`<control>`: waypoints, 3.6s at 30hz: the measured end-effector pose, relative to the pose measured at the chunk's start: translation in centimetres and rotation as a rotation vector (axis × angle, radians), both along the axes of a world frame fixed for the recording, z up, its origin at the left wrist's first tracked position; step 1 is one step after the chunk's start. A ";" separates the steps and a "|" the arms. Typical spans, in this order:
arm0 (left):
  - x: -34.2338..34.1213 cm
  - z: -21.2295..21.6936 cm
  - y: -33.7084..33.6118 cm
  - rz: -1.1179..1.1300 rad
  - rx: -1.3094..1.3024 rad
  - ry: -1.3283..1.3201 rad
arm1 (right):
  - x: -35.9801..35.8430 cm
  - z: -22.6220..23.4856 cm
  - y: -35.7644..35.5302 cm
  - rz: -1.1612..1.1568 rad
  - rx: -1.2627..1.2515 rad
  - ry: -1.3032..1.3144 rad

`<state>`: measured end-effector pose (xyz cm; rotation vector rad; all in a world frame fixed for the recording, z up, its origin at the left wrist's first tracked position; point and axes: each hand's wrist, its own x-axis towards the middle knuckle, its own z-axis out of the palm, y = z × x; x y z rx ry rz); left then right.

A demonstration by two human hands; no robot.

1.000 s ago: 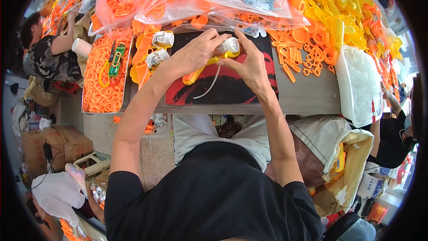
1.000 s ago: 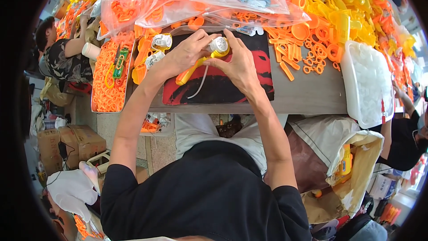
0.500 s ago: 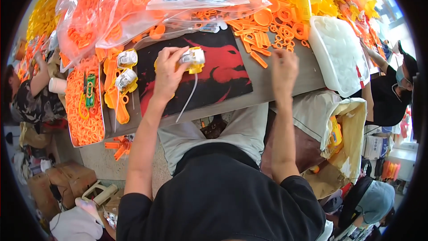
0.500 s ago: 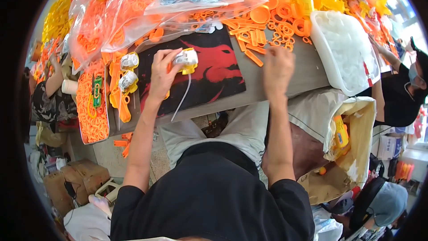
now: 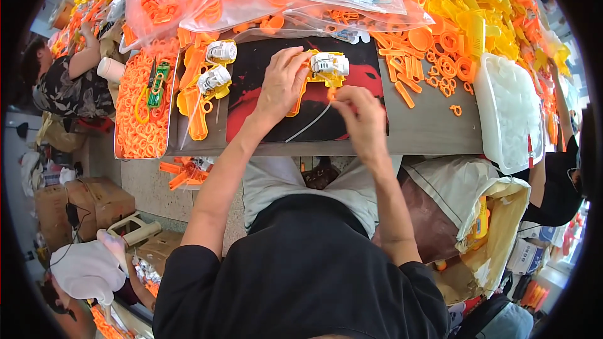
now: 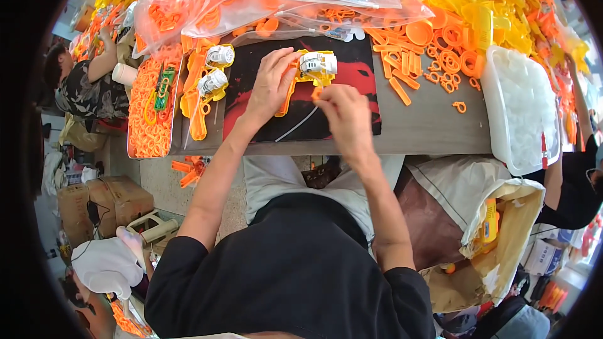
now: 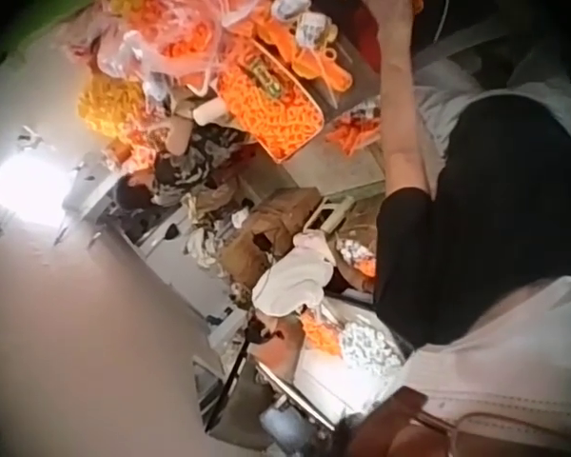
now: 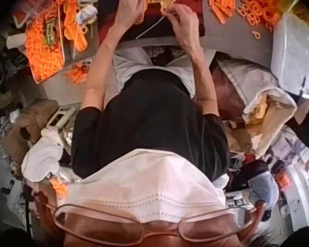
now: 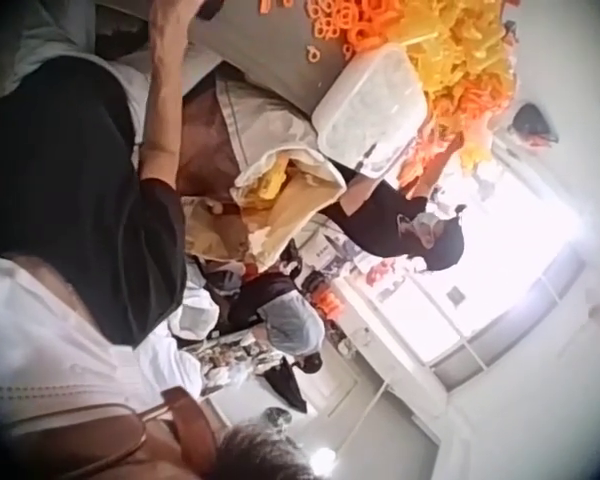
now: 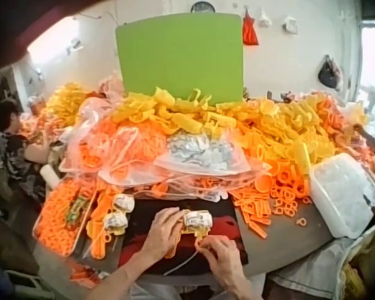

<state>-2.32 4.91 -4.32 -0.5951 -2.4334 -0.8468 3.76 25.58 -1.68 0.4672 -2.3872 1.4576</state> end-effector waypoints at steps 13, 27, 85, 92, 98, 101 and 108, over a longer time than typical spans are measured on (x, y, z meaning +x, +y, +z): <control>1.2 -0.2 0.6 0.053 0.066 0.005 | -1.5 -1.9 -4.2 -0.012 0.357 0.397; 0.1 0.1 -0.3 -0.037 0.143 -0.077 | -3.1 -0.4 -1.4 0.115 0.588 0.449; 0.6 2.1 0.7 -0.017 -0.140 0.227 | -5.6 -2.9 -4.2 -0.014 0.268 0.207; 0.6 2.3 -1.8 0.072 -0.207 0.159 | -5.6 -2.0 -3.1 -0.089 0.033 0.138; -3.0 1.6 -3.8 0.233 -0.323 0.083 | -6.1 -3.3 -3.4 -0.078 0.035 0.127; -5.5 1.3 -4.9 0.282 -0.245 0.104 | -5.2 -3.2 -3.5 -0.075 0.038 0.116; -1.7 3.3 -1.4 0.001 -0.123 0.104 | -6.5 -0.8 0.2 -0.136 -0.146 0.121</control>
